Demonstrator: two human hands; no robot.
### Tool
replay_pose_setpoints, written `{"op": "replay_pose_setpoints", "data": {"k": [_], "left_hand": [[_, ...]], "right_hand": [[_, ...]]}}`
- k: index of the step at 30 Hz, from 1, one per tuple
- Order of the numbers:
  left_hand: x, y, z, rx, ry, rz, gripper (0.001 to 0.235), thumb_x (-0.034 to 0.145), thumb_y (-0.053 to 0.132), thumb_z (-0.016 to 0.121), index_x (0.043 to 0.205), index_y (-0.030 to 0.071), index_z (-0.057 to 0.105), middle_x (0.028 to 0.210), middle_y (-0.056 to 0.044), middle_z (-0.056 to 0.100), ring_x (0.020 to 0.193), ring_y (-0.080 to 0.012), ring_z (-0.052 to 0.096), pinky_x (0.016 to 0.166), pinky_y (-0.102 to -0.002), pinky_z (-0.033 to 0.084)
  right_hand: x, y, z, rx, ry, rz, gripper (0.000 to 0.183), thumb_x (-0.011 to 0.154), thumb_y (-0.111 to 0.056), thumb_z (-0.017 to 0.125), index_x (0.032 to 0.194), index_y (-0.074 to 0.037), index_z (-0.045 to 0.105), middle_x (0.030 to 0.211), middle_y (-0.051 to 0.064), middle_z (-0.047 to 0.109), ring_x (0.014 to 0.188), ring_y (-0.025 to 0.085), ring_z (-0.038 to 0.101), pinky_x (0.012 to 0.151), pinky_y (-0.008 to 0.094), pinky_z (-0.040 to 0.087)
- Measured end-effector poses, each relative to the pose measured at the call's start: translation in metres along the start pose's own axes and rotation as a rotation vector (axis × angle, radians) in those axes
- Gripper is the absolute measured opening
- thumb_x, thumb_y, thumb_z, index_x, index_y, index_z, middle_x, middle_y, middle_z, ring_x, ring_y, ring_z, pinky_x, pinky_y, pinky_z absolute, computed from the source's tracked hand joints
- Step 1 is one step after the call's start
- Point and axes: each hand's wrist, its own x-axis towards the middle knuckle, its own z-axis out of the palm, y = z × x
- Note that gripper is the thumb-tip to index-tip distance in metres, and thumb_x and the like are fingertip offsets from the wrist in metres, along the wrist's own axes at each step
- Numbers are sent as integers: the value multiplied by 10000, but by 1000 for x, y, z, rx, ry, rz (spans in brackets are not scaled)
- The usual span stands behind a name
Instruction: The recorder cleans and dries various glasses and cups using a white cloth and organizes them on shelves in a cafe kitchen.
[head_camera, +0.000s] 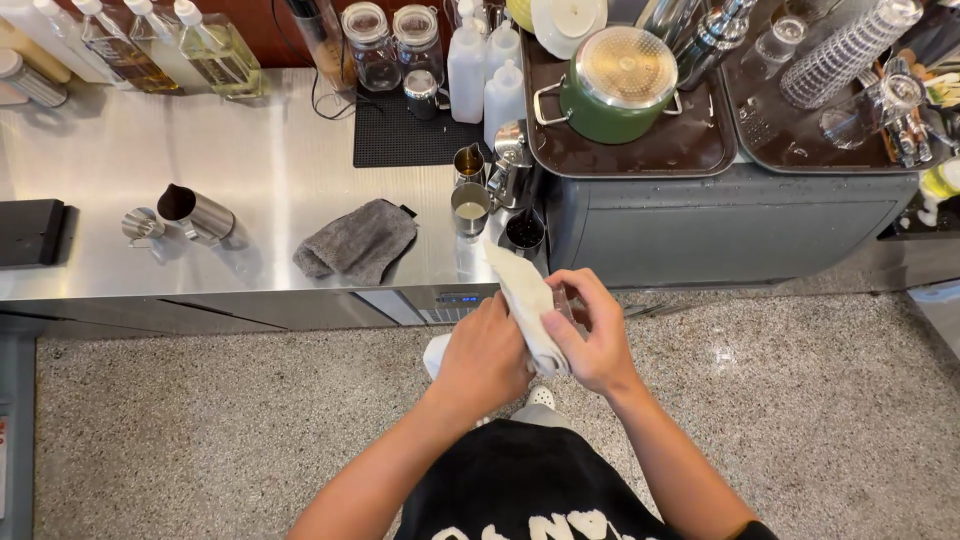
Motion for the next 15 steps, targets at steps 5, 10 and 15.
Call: {"op": "replay_pose_setpoints", "data": {"k": [5,10,15], "left_hand": [[23,8,-47,-251,-330,-172,615,649,235,871,1173,16,633,1104,-178,710,1029,-339,692,887,-421,542],[16,-23,-29,-759,-430,-194,798,548,281,906,1223,-28,614,1135,-113,720,1047,-212,698,926,-339,544],[-5,-47,27,-1137,-135,-323,619,849,454,737,1250,0,610,1100,-50,692,1014,-150,653,901,-318,544]], "right_hand": [[-7,9,-3,118,-14,-115,468,946,-321,667,1224,41,567,1117,77,521,968,135,552,841,280,478],[-3,17,-5,232,-37,-282,550,964,-421,633,1238,48,551,1188,95,538,1065,155,578,933,276,484],[2,29,3,531,89,-186,482,963,-361,664,1207,40,555,1165,139,592,959,171,595,771,286,490]]}}
